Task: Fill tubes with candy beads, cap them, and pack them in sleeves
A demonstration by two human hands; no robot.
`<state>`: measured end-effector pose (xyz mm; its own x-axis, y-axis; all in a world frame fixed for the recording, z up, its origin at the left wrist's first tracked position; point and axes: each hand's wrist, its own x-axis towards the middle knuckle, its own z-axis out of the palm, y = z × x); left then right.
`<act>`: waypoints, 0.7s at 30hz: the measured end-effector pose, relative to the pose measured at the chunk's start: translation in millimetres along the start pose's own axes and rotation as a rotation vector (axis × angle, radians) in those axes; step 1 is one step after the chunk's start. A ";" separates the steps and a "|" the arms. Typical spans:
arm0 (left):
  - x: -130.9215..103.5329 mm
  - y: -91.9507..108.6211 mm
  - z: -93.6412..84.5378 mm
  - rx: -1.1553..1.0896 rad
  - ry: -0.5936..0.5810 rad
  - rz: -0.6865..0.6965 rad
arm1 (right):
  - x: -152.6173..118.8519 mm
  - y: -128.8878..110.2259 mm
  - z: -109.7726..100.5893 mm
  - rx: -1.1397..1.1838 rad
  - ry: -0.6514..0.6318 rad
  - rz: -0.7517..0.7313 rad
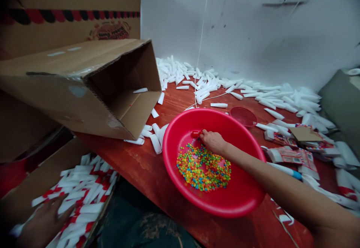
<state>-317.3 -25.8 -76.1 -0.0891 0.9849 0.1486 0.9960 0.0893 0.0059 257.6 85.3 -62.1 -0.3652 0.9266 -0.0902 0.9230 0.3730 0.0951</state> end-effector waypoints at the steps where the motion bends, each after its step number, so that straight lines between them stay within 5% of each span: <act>1: 2.1 12.8 -2.7 -0.001 0.035 0.052 | -0.1 -1.3 -0.4 -0.001 -0.001 -0.013; 8: 49.2 181.8 -16.9 -0.216 0.086 0.576 | -24.7 -47.6 -12.8 0.020 -0.041 -0.258; 11: 76.5 233.7 -13.3 -0.182 0.071 0.786 | -31.9 -71.8 -16.3 0.133 -0.065 -0.362; 15: 103.4 267.3 -7.0 -0.102 0.022 0.908 | -34.6 -75.2 -15.4 0.652 -0.124 -0.302; 21: 105.3 269.9 -8.5 -0.345 0.033 0.843 | -43.2 -54.1 -14.8 1.450 -0.169 -0.075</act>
<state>-57.8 100.7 -50.5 0.6644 0.6984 0.2662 0.6785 -0.7130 0.1771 221.7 25.7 -48.7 -0.4929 0.8528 -0.1726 0.2509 -0.0506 -0.9667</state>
